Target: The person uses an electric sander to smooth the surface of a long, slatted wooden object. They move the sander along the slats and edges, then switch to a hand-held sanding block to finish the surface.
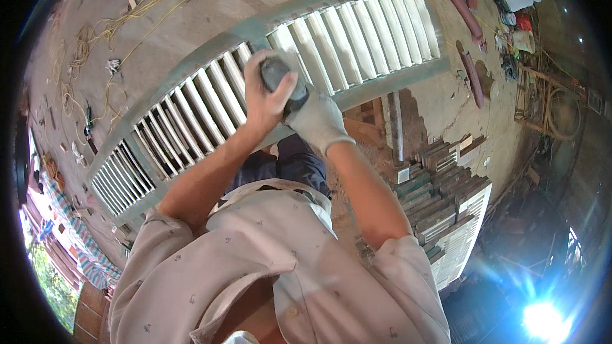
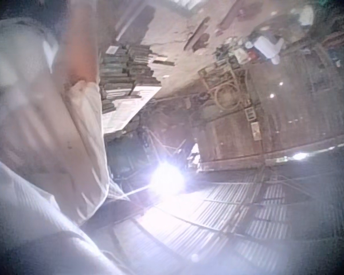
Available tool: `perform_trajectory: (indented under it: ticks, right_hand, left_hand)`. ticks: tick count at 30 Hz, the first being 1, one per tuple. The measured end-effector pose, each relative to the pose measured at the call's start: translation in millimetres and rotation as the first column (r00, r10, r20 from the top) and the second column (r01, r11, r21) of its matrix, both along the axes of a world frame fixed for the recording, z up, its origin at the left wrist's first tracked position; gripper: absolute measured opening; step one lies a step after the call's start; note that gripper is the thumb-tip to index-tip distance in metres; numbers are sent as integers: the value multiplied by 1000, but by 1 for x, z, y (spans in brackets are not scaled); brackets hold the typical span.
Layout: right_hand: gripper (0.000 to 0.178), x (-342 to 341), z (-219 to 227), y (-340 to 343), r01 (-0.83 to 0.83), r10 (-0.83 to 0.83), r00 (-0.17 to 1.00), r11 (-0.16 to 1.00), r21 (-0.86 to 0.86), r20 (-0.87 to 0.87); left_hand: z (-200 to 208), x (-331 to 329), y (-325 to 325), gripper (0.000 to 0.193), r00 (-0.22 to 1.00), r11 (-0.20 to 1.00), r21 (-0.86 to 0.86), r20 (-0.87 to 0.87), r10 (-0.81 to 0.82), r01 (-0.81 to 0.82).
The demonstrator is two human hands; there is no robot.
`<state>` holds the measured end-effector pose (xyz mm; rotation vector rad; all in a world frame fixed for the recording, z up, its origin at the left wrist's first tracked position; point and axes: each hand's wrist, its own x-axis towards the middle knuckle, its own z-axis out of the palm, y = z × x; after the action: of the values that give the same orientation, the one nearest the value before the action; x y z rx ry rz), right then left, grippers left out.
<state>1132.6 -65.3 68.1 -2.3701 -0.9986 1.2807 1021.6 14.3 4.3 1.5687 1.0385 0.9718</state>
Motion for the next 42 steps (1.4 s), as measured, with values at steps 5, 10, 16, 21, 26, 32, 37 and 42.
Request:
perform_trajectory:
  ticks: [5,10,16,21,26,32,37,42]
  right_hand:
    - [70,-22,-7,-93,-67,65,982,998,5,178]
    - [84,-32,-17,-110,12,-11,950,1000,0,311]
    - [84,-25,-10,-1,-57,73,924,997,-54,376]
    - [76,-7,-29,87,-47,-5,916,992,121,401]
    - [75,7,-20,115,-103,57,932,988,112,357]
    - [95,-13,-20,18,-165,153,893,986,-9,424]
    - [95,-7,-28,29,-157,134,866,988,7,482]
    - [70,-6,-34,83,-17,-84,924,966,258,374]
  left_hand:
    - [46,-34,-52,63,983,983,-6,-36,-181,181]
    - [37,-20,-62,55,982,953,-238,45,-182,187]
    - [-4,-3,21,47,995,990,-100,-17,-99,97]
    - [-22,20,127,54,991,987,91,-14,-130,131]
    - [-5,26,152,45,993,998,-8,-96,-67,67]
    - [-16,-10,74,34,928,915,-152,46,-370,373]
    - [-23,3,88,39,938,923,-180,125,-322,341]
    - [-23,19,150,60,973,961,-180,-51,-224,212]
